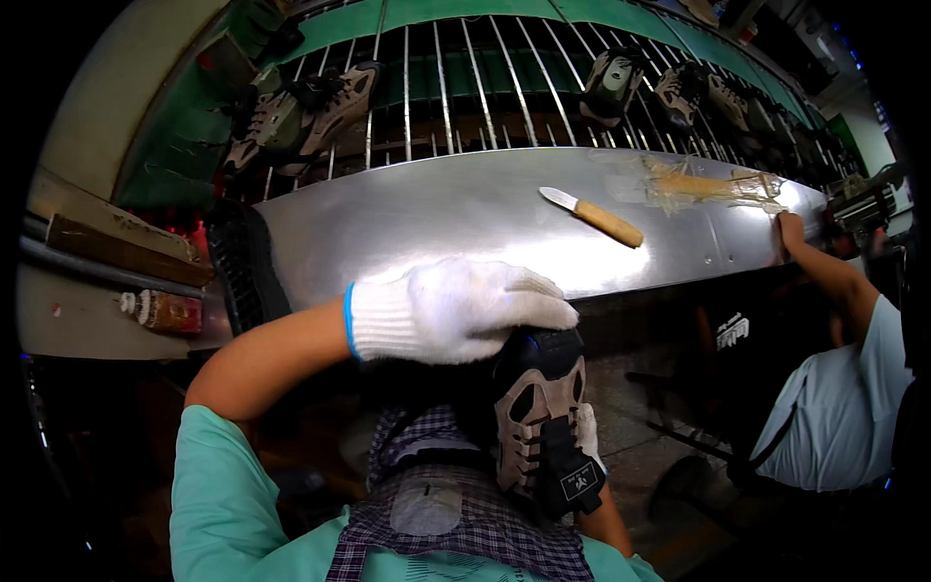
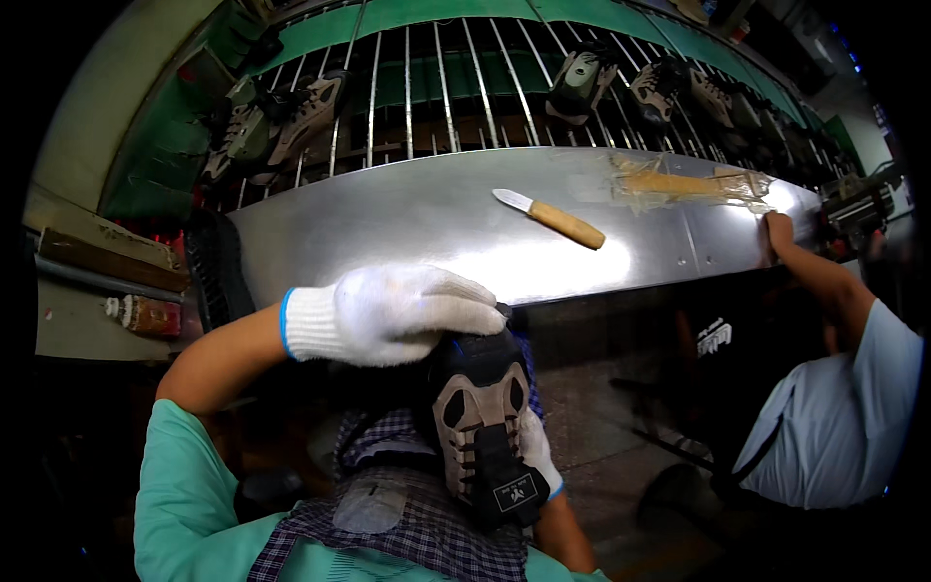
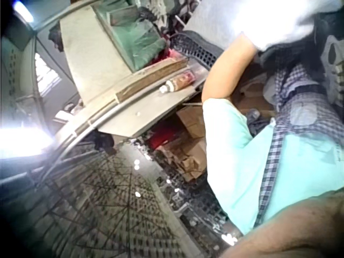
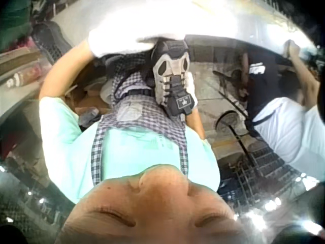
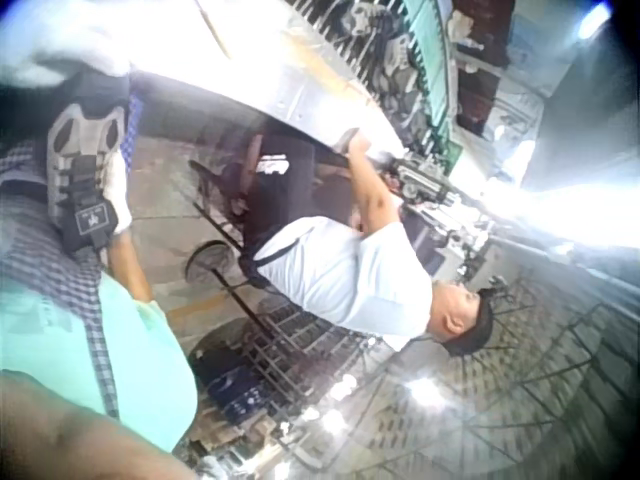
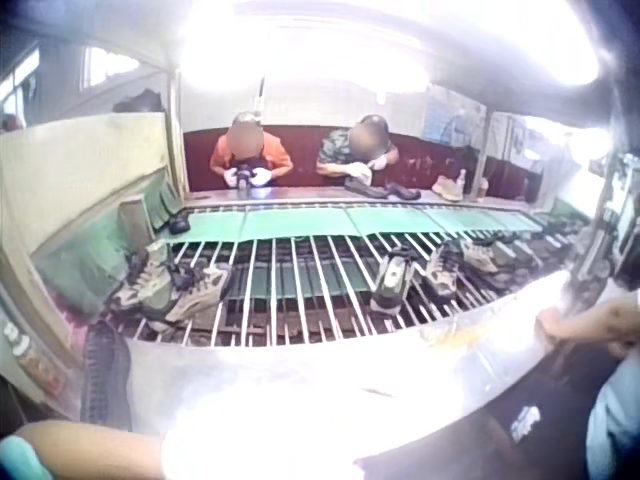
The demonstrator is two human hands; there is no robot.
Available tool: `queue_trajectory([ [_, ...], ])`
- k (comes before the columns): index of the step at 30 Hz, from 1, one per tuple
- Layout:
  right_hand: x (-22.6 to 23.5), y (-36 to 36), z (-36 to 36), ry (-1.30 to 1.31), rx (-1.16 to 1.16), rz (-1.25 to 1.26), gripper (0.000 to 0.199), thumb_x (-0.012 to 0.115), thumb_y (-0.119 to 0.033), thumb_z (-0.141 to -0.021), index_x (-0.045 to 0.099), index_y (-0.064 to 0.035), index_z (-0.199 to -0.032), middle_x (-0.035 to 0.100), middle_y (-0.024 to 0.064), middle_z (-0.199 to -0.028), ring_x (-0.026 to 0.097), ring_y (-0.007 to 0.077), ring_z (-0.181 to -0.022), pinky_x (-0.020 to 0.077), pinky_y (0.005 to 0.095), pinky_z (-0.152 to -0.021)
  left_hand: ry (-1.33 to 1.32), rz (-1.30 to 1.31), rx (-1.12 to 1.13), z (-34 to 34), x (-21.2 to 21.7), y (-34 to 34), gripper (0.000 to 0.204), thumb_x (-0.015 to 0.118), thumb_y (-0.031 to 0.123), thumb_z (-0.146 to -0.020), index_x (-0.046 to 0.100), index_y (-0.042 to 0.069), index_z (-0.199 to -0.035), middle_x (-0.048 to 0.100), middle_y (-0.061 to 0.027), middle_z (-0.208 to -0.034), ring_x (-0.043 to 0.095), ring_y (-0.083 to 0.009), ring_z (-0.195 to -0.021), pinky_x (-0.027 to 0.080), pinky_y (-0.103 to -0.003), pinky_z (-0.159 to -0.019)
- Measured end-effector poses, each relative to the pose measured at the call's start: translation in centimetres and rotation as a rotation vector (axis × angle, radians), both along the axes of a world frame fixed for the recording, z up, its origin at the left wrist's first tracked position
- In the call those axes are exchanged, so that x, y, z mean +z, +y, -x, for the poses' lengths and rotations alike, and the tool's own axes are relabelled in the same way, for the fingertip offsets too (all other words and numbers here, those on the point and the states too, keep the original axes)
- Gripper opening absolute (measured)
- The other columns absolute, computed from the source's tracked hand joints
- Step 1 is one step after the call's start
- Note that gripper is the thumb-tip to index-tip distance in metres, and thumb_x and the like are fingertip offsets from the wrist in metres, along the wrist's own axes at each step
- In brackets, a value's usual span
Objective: The person picks up shoe soles and uppers from a conveyor belt, fits them together, and uses a handheld knife to trim excess material from the edges.
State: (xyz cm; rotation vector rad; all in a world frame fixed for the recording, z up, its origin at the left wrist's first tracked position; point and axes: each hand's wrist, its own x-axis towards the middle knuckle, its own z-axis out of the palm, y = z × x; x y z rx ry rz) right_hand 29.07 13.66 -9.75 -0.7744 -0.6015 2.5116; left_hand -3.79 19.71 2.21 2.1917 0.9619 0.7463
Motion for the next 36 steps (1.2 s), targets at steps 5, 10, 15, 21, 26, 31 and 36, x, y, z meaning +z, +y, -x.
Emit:
queue_trajectory([
  [5,1.0,0.0,-0.2,-0.111,-0.126,0.081,0.07,0.044,-0.055,-0.115,0.049,0.0011,-0.157,0.064,0.022,-0.147,0.07,0.0306,-0.126,0.061,0.0428,-0.105,-0.158,-0.032,0.04,-0.8,-2.4,1.4,0.048,0.068,0.001,-0.088,0.071,0.008,-0.135,0.075,-0.0137,-0.131,0.073,-0.0301,-0.118,0.061,-0.041,-0.101],
  [10,0.9,0.3,-0.3,-0.106,-0.139,0.098,0.071,0.042,-0.056,-0.114,0.049,0.001,-0.156,0.064,0.0221,-0.146,0.071,0.0312,-0.124,0.0612,0.0432,-0.104,-0.14,0.173,0.228,-2.0,-1.8,0.8,0.037,0.065,0.007,-0.093,0.076,0.003,-0.128,0.079,-0.0146,-0.122,0.077,-0.0273,-0.112,0.061,-0.037,-0.099],
  [15,0.8,-0.1,-0.3,-0.089,-0.158,0.115,0.072,0.041,-0.057,-0.114,0.049,0.0009,-0.156,0.065,0.0222,-0.146,0.071,0.0318,-0.123,0.0614,0.0436,-0.104,-0.26,0.282,0.316,-3.4,-2.1,-1.2,0.045,0.062,0.005,-0.091,0.072,0.001,-0.135,0.076,-0.0177,-0.133,0.074,-0.0275,-0.123,0.056,-0.037,-0.111],
  [21,0.9,-1.4,-0.2,-0.07,-0.169,0.162,0.073,0.039,-0.058,-0.114,0.05,0.0008,-0.156,0.065,0.0223,-0.145,0.071,0.0325,-0.122,0.0615,0.0441,-0.103,-0.344,0.274,0.227,-5.0,-3.2,-2.4,0.071,0.053,-0.005,-0.084,0.054,-0.001,-0.155,0.059,-0.0205,-0.158,0.06,-0.0302,-0.144,0.045,-0.04,-0.125],
  [26,0.6,-2.1,-0.2,-0.072,-0.185,0.19,0.074,0.038,-0.059,-0.114,0.05,0.0007,-0.156,0.066,0.0224,-0.144,0.072,0.0331,-0.12,0.0617,0.0445,-0.102,-0.405,0.497,0.177,-5.6,-5.0,-4.3,0.09,0.057,0.0,-0.081,0.034,0.001,-0.168,0.048,-0.0236,-0.166,0.046,-0.0334,-0.155,0.035,-0.041,-0.131],
  [31,0.8,-2.1,0.2,-0.085,-0.191,0.199,0.075,0.036,-0.06,-0.114,0.05,0.0006,-0.156,0.066,0.0225,-0.143,0.072,0.0337,-0.119,0.0619,0.0449,-0.101,-0.457,0.567,0.189,-6.5,-6.0,-6.2,0.093,0.055,0.002,-0.083,0.024,0.0,-0.171,0.035,-0.0237,-0.173,0.039,-0.0323,-0.16,0.03,-0.041,-0.133],
  [36,0.9,-2.3,0.5,-0.09,-0.18,0.221,0.076,0.035,-0.061,-0.113,0.05,0.0005,-0.156,0.067,0.0226,-0.142,0.072,0.0343,-0.118,0.062,0.0453,-0.101,-0.538,0.567,0.225,-7.2,-7.4,-8.0,0.096,0.056,0.0,-0.083,0.018,-0.003,-0.171,0.027,-0.0254,-0.177,0.032,-0.0332,-0.163,0.026,-0.04,-0.134],
])
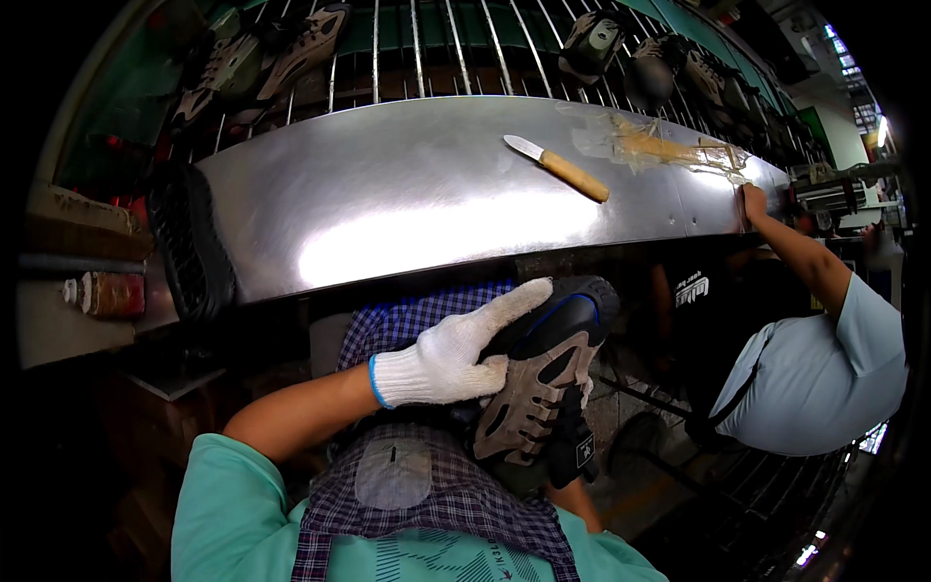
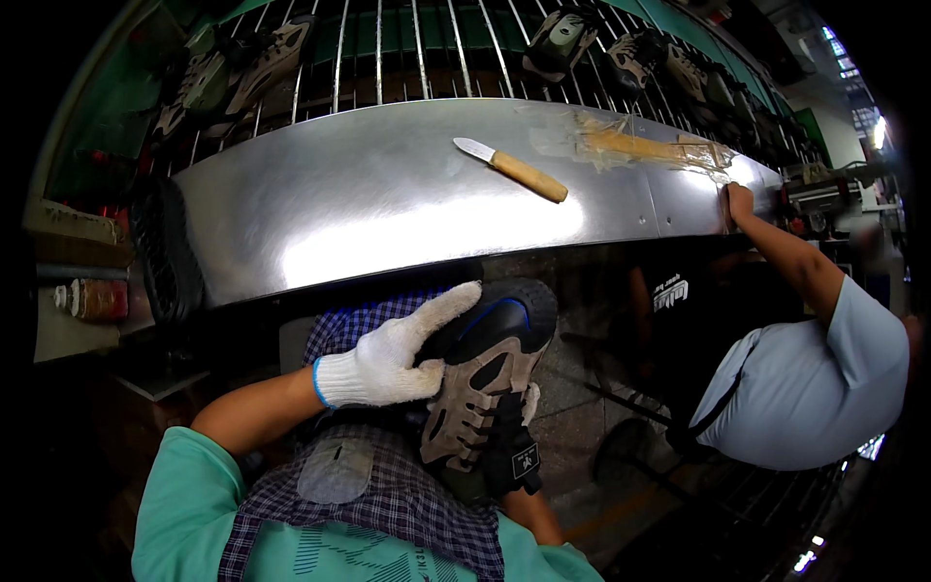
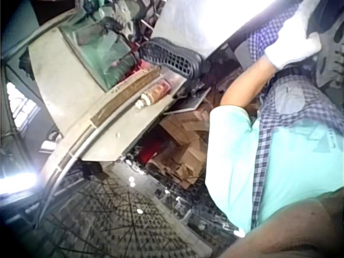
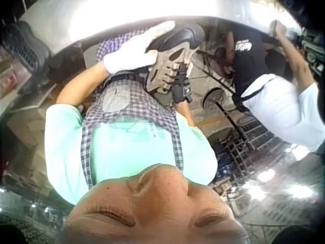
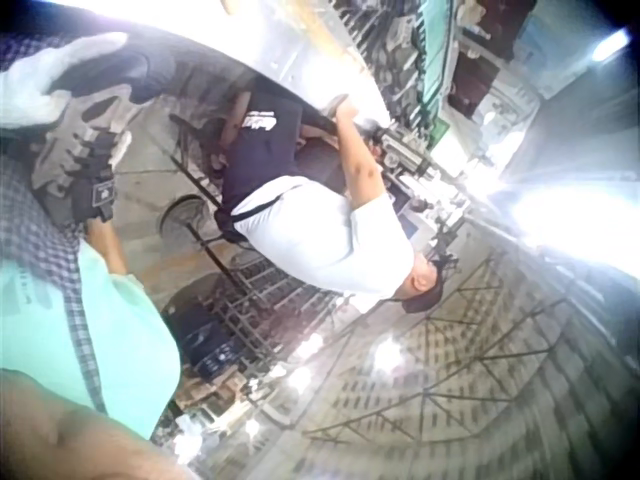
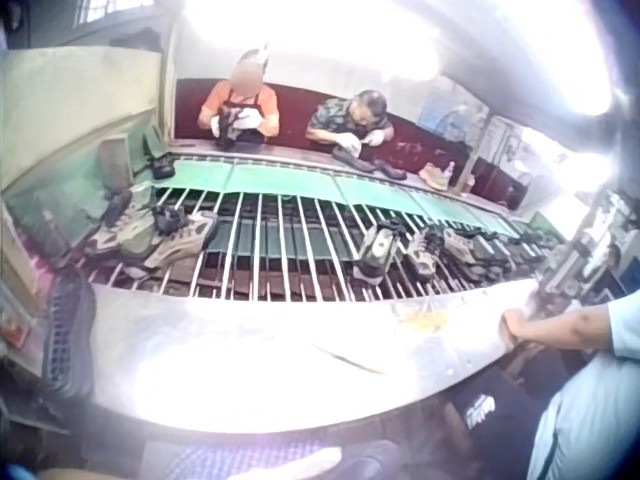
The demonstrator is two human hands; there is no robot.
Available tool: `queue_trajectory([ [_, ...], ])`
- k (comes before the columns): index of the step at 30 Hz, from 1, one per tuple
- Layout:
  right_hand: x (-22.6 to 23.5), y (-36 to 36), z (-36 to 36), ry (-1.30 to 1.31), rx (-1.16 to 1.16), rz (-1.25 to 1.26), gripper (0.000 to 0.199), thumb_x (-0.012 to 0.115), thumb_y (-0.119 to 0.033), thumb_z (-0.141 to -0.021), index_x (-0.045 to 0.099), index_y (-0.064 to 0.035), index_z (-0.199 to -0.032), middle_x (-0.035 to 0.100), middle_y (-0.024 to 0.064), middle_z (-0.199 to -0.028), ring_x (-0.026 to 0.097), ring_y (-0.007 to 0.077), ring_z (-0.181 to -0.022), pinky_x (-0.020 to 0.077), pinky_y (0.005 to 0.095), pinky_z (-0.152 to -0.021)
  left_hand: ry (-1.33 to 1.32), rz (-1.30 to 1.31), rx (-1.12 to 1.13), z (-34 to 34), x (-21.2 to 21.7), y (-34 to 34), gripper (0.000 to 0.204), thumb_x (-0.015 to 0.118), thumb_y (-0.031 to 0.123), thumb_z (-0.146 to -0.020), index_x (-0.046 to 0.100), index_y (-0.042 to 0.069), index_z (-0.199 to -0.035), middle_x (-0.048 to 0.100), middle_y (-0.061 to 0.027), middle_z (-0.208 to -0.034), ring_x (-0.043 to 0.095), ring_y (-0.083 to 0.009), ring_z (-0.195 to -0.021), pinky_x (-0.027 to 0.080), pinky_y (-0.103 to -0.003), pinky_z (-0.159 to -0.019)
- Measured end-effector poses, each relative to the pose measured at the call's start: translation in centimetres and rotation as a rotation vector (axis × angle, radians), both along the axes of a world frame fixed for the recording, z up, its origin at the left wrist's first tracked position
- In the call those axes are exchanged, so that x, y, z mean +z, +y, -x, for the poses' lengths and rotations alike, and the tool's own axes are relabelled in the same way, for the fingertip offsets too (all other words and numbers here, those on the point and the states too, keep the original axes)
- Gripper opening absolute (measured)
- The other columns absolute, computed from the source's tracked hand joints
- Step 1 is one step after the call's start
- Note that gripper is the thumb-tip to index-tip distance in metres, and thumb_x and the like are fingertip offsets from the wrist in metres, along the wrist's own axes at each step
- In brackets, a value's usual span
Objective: The person picks up shoe soles and uppers from a conveyor belt, fits them together, and uses a handheld knife to trim excess material from the edges.
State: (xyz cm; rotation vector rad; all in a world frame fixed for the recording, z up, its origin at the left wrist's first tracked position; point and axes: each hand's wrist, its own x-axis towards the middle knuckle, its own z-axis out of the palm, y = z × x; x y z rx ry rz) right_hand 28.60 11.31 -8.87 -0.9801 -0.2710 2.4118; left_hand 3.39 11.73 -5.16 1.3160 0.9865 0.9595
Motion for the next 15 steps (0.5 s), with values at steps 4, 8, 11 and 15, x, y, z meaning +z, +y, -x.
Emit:
queue_trajectory([
  [4,0.1,0.2,0.2,0.0,0.019,0.009,0.077,0.034,-0.062,-0.113,0.05,0.0004,-0.156,0.067,0.0226,-0.141,0.072,0.0347,-0.117,0.0621,0.0456,-0.1,-0.021,-0.148,0.145,-2.2,-1.9,-1.4,0.1,0.056,-0.001,-0.084,0.009,-0.004,-0.172,0.023,-0.0273,-0.177,0.028,-0.0342,-0.164,0.024,-0.039,-0.134],
  [8,-0.3,1.4,1.0,0.019,0.042,0.002,0.078,0.033,-0.063,-0.113,0.05,0.0004,-0.156,0.067,0.0227,-0.141,0.073,0.0352,-0.116,0.0623,0.0459,-0.1,0.041,-0.225,0.239,-3.0,-0.8,-4.0,0.117,0.075,0.019,-0.084,0.002,-0.008,-0.171,0.01,-0.0331,-0.178,0.019,-0.0415,-0.166,0.02,-0.044,-0.135],
  [11,0.1,2.6,1.3,0.036,0.062,0.017,0.079,0.032,-0.063,-0.113,0.05,0.0003,-0.155,0.068,0.0228,-0.14,0.073,0.0356,-0.115,0.0624,0.0462,-0.099,0.0,-0.04,0.16,0.1,2.5,-1.8,0.129,0.09,0.045,-0.084,0.01,-0.009,-0.169,0.015,-0.0332,-0.175,0.026,-0.0454,-0.161,0.023,-0.048,-0.134],
  [15,-0.2,2.8,1.6,0.062,0.099,0.056,0.079,0.031,-0.064,-0.113,0.051,0.0002,-0.155,0.068,0.0228,-0.139,0.073,0.036,-0.114,0.0625,0.0465,-0.099,0.095,-0.336,-0.018,3.7,7.4,4.4,0.097,0.086,0.051,-0.085,0.048,0.002,-0.16,0.042,-0.0277,-0.166,0.043,-0.0429,-0.155,0.04,-0.049,-0.125],
])
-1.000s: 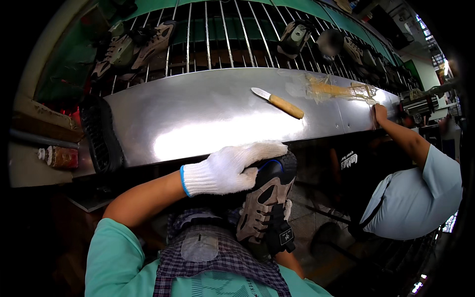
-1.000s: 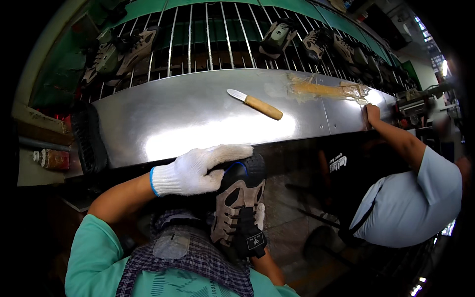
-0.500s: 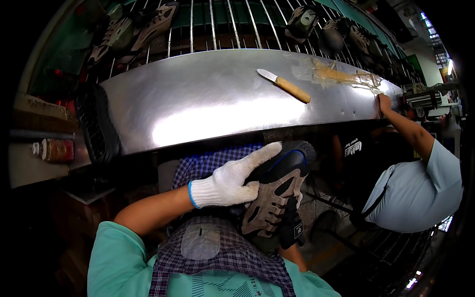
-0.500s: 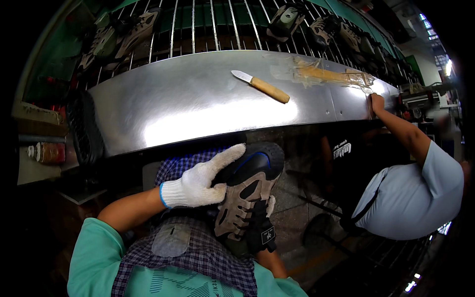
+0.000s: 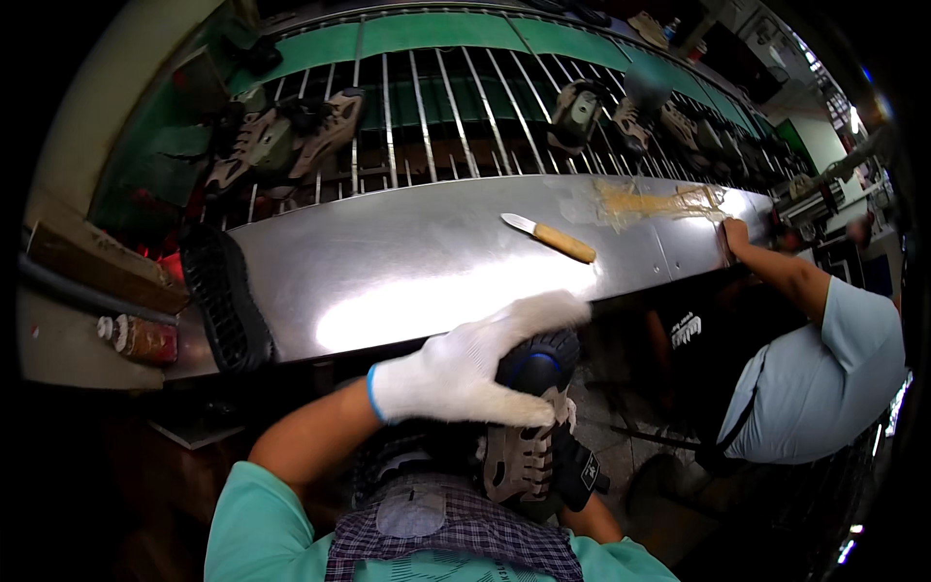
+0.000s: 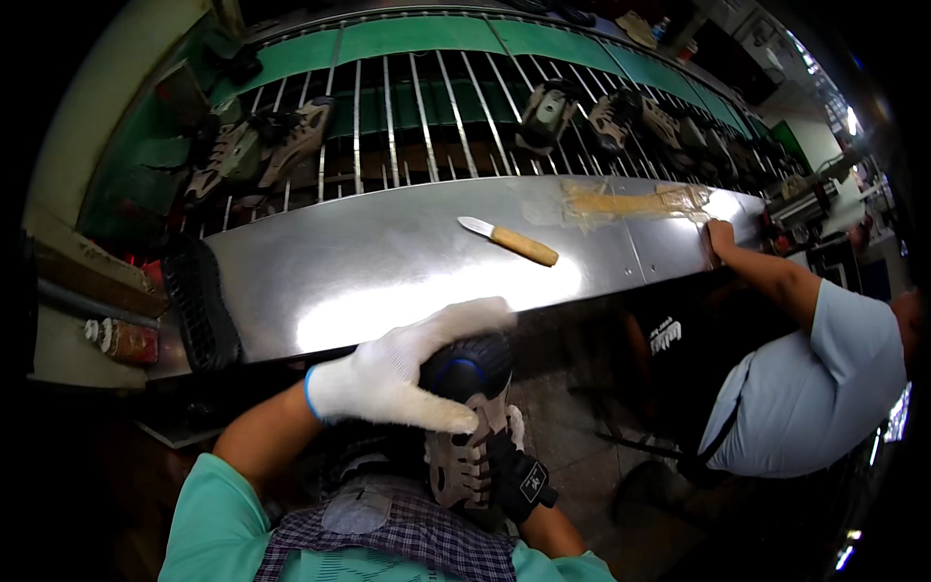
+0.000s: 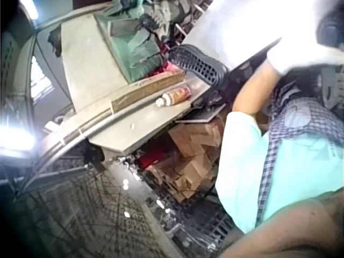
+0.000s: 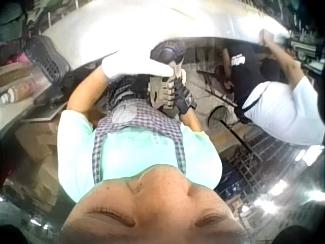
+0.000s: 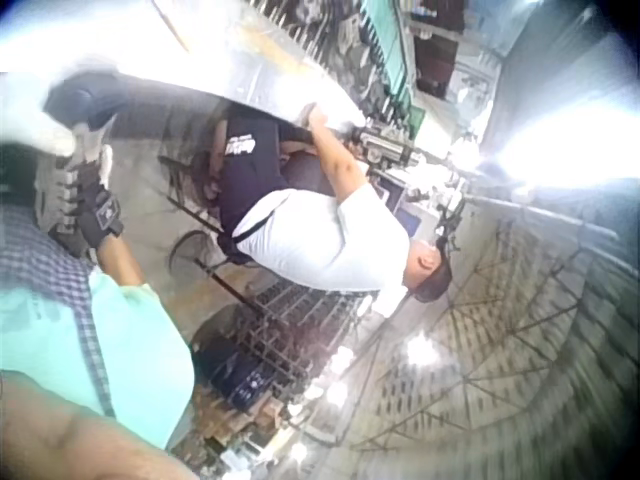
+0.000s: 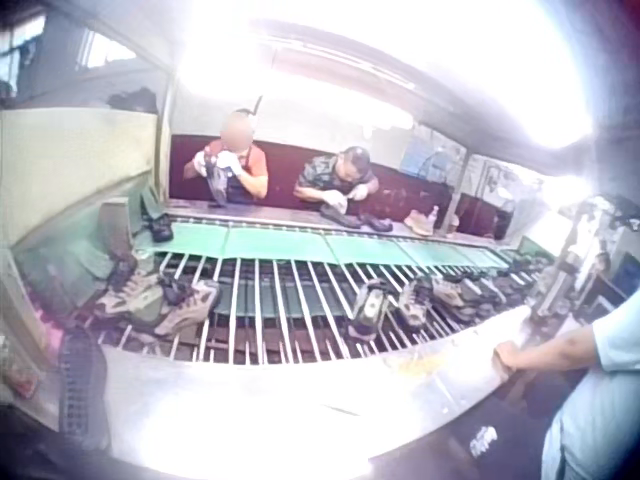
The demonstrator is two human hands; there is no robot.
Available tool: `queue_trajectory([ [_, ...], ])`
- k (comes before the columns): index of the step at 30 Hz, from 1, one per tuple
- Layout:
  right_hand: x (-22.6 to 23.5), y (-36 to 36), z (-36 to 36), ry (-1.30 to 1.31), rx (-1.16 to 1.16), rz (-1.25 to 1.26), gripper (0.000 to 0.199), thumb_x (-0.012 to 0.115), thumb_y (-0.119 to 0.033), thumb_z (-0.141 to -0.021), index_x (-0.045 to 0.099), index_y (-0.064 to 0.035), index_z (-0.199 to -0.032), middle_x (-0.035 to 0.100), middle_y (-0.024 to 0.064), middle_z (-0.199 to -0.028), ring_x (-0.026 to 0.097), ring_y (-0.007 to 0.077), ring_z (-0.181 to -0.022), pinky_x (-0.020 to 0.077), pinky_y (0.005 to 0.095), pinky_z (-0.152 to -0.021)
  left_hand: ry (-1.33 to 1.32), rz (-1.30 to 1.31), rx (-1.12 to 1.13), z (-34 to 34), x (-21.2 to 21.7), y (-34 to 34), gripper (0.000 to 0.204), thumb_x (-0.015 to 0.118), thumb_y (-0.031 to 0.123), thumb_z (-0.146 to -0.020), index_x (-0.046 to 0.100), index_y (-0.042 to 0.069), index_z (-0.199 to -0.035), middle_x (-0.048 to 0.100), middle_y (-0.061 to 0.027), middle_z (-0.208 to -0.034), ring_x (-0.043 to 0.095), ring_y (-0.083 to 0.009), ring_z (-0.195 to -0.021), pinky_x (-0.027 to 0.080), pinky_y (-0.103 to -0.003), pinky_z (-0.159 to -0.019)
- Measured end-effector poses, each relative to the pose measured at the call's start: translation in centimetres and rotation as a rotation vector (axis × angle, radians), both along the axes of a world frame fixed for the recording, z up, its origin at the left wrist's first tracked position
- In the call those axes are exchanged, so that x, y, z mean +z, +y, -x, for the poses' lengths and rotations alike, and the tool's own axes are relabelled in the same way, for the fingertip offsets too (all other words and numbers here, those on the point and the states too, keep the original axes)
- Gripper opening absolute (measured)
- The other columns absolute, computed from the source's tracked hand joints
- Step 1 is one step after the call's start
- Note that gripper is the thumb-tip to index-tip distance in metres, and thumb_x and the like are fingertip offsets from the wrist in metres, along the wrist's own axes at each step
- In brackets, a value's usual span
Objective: The person picks up shoe soles and uppers from a conveyor belt, fits them together, and uses a handheld knife to trim excess material from the edges.
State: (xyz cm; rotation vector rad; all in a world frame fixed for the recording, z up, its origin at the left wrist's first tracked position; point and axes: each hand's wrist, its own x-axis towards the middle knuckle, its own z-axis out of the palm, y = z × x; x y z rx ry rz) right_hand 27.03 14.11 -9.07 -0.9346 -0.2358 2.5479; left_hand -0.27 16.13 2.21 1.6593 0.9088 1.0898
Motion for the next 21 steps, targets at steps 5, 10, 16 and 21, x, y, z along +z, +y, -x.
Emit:
queue_trajectory([
  [5,-0.1,-0.9,0.9,0.029,0.022,0.056,0.081,0.029,-0.065,-0.113,0.051,0.0001,-0.155,0.068,0.0229,-0.138,0.073,0.0366,-0.113,0.0627,0.0469,-0.098,-0.047,0.081,-0.012,0.0,-0.6,-0.1,0.071,0.086,0.045,-0.084,0.067,0.011,-0.143,0.047,-0.0234,-0.165,0.049,-0.0377,-0.151,0.041,-0.047,-0.125],
  [10,-0.3,-1.8,1.5,0.044,0.015,0.095,0.082,0.028,-0.066,-0.113,0.051,0.0001,-0.155,0.069,0.023,-0.138,0.074,0.0372,-0.111,0.0628,0.0473,-0.097,-0.167,0.185,0.012,0.1,-2.5,-1.4,0.051,0.09,0.032,-0.085,0.075,0.006,-0.126,0.047,-0.0241,-0.165,0.051,-0.0317,-0.15,0.044,-0.045,-0.123],
  [16,-0.6,-1.1,2.0,0.037,-0.014,0.103,0.083,0.026,-0.067,-0.112,0.051,-0.0001,-0.155,0.069,0.0231,-0.137,0.074,0.0379,-0.11,0.063,0.0478,-0.096,-0.007,0.07,0.055,0.7,-1.7,-1.5,0.078,0.091,0.034,-0.088,0.059,0.003,-0.152,0.042,-0.0263,-0.169,0.045,-0.0334,-0.155,0.039,-0.046,-0.127],
  [21,-0.9,0.6,2.8,-0.077,-0.043,0.074,0.084,0.025,-0.068,-0.112,0.051,-0.0002,-0.155,0.07,0.0232,-0.136,0.074,0.0385,-0.108,0.0632,0.0482,-0.096,0.068,0.165,0.147,1.9,0.0,-1.7,0.115,0.091,0.052,-0.082,0.033,0.001,-0.168,0.043,-0.0225,-0.168,0.045,-0.0351,-0.154,0.035,-0.045,-0.128],
])
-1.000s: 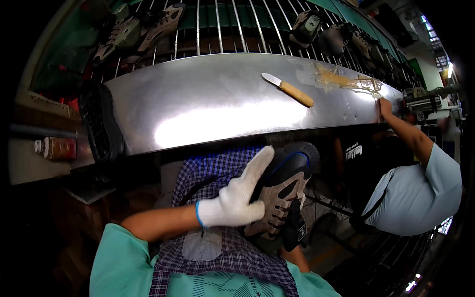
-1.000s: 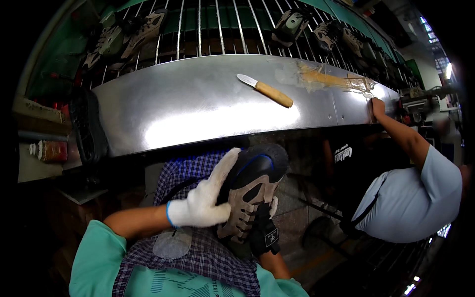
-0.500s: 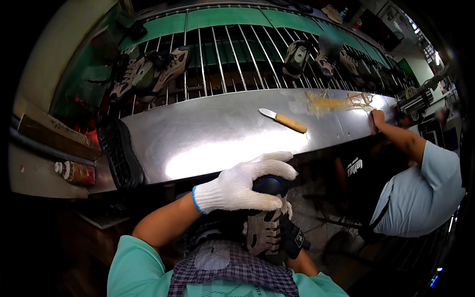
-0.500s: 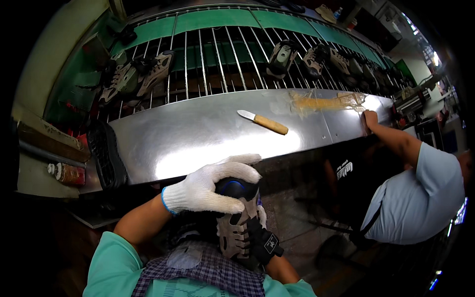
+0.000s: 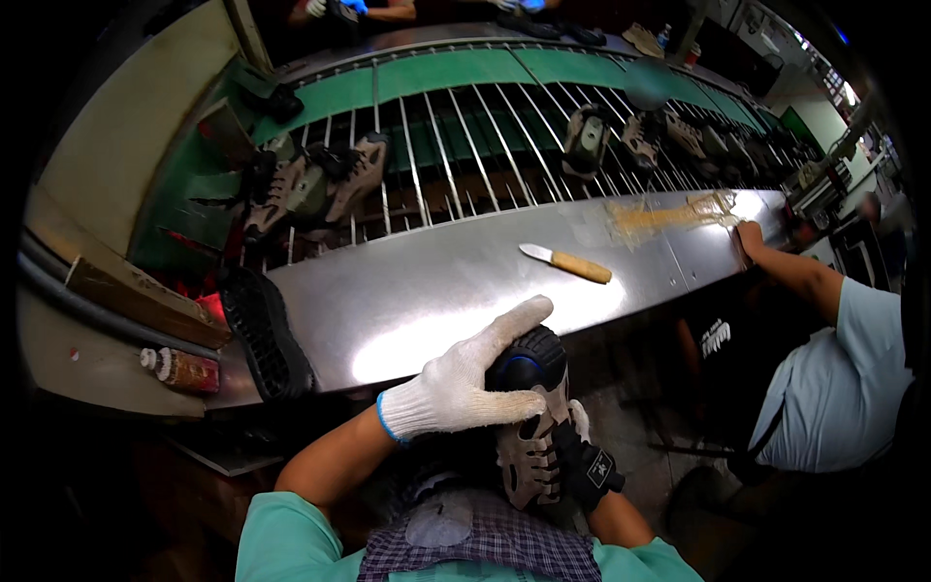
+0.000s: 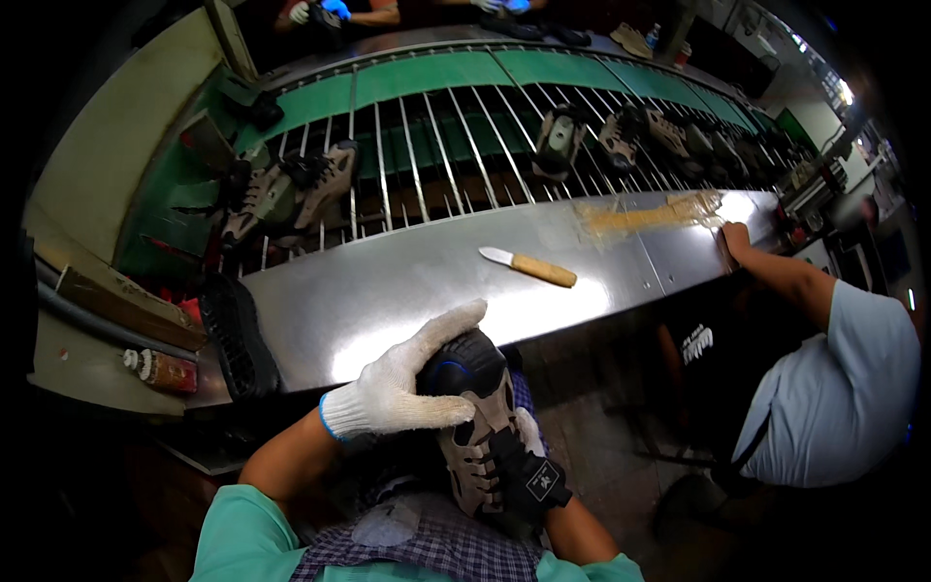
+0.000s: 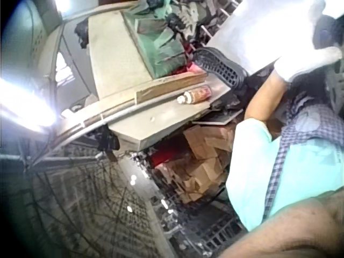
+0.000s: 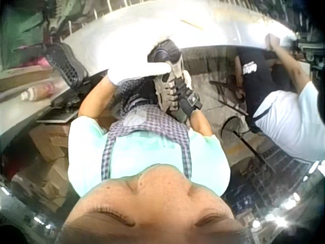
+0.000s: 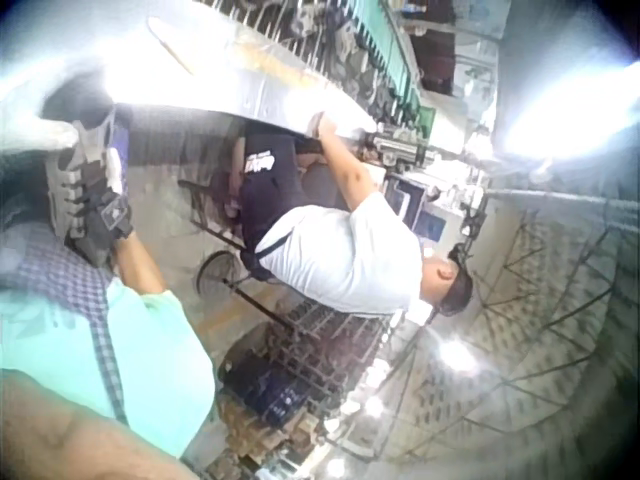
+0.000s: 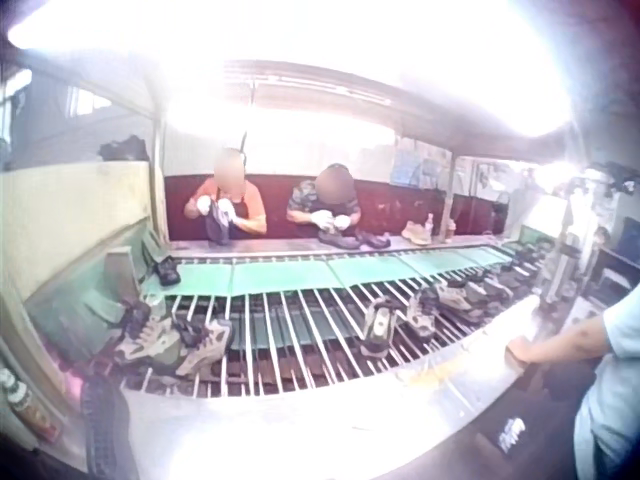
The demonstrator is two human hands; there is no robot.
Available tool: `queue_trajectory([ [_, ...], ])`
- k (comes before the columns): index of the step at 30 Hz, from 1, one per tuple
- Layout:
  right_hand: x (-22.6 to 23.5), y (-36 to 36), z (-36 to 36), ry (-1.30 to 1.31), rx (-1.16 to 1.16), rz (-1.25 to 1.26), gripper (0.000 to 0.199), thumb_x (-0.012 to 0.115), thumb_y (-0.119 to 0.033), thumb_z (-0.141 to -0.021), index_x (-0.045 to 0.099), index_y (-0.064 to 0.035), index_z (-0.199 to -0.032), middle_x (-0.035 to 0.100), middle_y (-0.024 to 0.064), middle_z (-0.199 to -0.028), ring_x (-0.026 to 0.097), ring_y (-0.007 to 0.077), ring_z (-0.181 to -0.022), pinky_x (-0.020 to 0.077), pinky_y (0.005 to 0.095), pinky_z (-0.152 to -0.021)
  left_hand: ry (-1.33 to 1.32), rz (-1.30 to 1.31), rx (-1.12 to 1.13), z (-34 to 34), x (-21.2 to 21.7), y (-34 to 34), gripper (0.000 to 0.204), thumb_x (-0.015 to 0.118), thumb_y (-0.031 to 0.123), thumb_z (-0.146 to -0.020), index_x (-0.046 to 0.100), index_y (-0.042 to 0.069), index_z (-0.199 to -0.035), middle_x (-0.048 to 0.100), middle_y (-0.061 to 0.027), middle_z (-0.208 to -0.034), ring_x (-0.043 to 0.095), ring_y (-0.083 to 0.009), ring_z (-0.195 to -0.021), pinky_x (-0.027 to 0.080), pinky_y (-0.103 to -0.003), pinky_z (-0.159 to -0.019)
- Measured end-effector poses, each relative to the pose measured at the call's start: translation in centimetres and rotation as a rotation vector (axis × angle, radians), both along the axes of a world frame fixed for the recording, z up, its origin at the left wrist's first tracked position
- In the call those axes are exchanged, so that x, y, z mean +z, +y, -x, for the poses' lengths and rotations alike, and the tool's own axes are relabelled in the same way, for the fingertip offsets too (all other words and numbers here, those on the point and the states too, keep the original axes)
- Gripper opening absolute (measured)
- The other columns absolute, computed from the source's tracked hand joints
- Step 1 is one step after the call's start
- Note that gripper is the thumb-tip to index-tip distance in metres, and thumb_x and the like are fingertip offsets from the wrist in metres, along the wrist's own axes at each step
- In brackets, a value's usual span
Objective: The person picks up shoe soles and uppers from a conveyor belt, fits them together, and uses a handheld knife to trim excess material from the edges.
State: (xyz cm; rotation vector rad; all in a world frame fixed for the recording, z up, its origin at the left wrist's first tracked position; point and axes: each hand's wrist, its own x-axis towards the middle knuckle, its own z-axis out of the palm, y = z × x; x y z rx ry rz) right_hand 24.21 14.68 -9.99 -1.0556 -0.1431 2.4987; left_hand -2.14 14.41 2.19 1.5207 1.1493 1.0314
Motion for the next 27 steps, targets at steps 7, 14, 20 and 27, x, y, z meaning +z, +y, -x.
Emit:
queue_trajectory([
  [7,12.9,0.9,3.8,-0.578,0.643,-1.354,0.063,0.062,-0.04,-0.108,0.051,0.0032,-0.152,0.074,0.0249,-0.127,0.077,0.0303,-0.115,0.0604,0.0392,-0.098,-0.166,0.421,0.043,9.2,0.5,1.0,0.097,0.096,0.018,-0.08,0.044,-0.002,-0.16,0.063,-0.0154,-0.147,0.065,-0.0244,-0.13,0.053,-0.038,-0.112],
  [14,14.3,1.0,2.9,-0.689,0.644,-2.0,0.068,0.085,-0.015,-0.081,0.061,-0.003,-0.144,0.07,0.0192,-0.124,0.071,0.0346,-0.11,0.061,0.0463,-0.092,-0.138,0.474,0.025,11.0,-3.7,-3.3,0.103,0.104,0.036,-0.067,0.057,-0.002,-0.15,0.067,-0.0132,-0.139,0.062,-0.0234,-0.129,0.048,-0.038,-0.115],
  [20,9.0,3.2,8.7,-0.72,0.447,-2.18,0.063,0.078,-0.006,-0.087,0.058,-0.006,-0.146,0.063,0.024,-0.131,0.071,0.0393,-0.103,0.0616,0.0456,-0.088,0.056,0.406,0.014,11.3,-3.6,-3.0,0.103,0.101,0.039,-0.068,0.056,-0.002,-0.151,0.063,-0.018,-0.143,0.059,-0.0293,-0.135,0.043,-0.041,-0.12],
  [27,7.6,8.8,15.4,-0.683,0.745,-2.05,0.038,0.058,-0.029,-0.11,0.059,-0.017,-0.145,0.073,0.0146,-0.101,0.076,0.0348,-0.083,0.0628,0.0462,-0.075,-0.037,0.462,0.019,11.3,-4.0,-2.6,0.109,0.101,0.044,-0.07,0.052,-0.005,-0.154,0.061,-0.0189,-0.145,0.059,-0.0307,-0.136,0.043,-0.042,-0.121],
])
